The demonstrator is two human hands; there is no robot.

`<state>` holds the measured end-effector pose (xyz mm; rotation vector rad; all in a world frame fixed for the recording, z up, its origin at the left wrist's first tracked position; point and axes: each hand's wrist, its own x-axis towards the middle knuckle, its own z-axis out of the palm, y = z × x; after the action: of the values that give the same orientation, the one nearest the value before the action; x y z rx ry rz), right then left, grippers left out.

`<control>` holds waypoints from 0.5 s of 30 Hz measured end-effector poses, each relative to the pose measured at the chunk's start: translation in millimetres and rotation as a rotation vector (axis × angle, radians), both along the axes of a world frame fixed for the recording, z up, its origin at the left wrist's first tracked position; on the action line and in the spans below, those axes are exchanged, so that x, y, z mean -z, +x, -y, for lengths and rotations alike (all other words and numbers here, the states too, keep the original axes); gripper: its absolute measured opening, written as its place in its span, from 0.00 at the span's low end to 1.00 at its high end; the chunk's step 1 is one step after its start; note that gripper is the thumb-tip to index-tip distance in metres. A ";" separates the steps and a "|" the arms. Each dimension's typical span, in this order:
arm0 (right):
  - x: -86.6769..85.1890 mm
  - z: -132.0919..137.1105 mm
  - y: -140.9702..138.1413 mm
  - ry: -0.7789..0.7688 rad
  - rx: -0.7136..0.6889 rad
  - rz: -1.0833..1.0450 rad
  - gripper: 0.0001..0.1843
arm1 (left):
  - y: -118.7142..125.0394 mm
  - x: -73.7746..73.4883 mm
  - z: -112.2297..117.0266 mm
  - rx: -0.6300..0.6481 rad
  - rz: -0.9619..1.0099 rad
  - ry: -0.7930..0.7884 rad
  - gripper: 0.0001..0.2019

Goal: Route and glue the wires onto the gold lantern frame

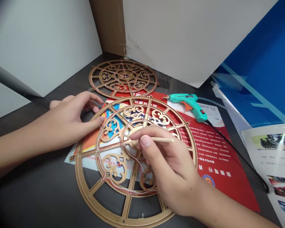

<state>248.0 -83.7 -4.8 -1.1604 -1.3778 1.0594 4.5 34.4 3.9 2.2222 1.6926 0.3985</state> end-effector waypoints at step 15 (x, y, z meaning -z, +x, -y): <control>7.1 5.2 2.2 0.016 -0.046 0.035 0.10 | -4.7 9.1 -11.1 -0.066 0.336 -0.177 0.22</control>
<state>250.2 -88.8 -11.9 -1.1452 -1.4443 1.0629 -0.2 45.6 -5.1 1.8574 1.5577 0.5778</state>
